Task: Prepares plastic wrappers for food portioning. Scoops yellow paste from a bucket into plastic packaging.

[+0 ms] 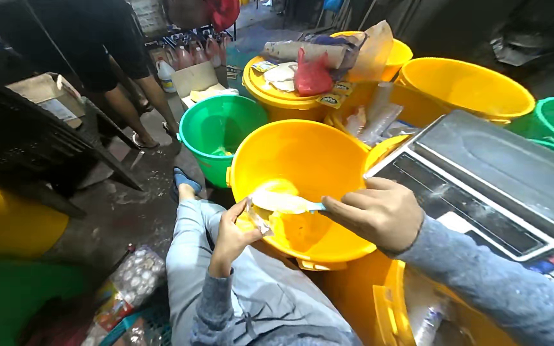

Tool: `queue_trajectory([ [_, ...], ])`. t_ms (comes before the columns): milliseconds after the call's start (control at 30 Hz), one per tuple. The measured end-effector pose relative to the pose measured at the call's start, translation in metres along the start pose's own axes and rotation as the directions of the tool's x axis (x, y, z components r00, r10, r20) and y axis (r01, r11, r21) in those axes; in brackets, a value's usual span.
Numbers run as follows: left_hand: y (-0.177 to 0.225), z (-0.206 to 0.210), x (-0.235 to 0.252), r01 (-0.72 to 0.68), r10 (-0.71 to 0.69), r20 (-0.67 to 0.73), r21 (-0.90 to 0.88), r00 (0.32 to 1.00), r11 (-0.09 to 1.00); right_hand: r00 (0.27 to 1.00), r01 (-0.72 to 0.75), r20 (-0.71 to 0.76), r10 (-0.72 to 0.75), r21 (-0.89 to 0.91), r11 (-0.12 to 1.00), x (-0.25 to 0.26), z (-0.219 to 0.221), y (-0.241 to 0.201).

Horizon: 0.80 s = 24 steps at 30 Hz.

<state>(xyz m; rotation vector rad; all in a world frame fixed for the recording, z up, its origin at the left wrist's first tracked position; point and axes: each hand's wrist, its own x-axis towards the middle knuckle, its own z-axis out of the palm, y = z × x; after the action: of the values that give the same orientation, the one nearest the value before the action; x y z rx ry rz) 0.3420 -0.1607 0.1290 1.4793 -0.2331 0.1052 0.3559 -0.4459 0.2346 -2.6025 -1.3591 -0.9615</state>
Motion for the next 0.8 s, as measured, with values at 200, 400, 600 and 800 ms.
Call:
queue_trajectory([
  [200,-0.017,0.012,-0.002,0.056,-0.069,-0.034,-0.286,0.997,0.956,0.998,-0.033,0.055,0.03,0.055,0.998,-0.006,0.02,-0.028],
  [400,-0.018,0.006,-0.002,0.112,-0.111,0.021,-0.344,0.994,0.932,0.97,0.121,0.191,-0.153,0.173,0.978,0.002,0.025,-0.021],
  [600,-0.019,0.008,-0.001,0.228,-0.227,0.027,-0.194,0.974,0.954,0.927,-0.02,0.359,-0.108,0.335,0.942,0.026,0.035,0.0],
  [800,-0.016,-0.009,0.013,0.263,-0.264,0.003,-0.117,0.964,0.958,0.891,-0.212,0.449,0.067,0.282,0.936,0.051,0.018,-0.02],
])
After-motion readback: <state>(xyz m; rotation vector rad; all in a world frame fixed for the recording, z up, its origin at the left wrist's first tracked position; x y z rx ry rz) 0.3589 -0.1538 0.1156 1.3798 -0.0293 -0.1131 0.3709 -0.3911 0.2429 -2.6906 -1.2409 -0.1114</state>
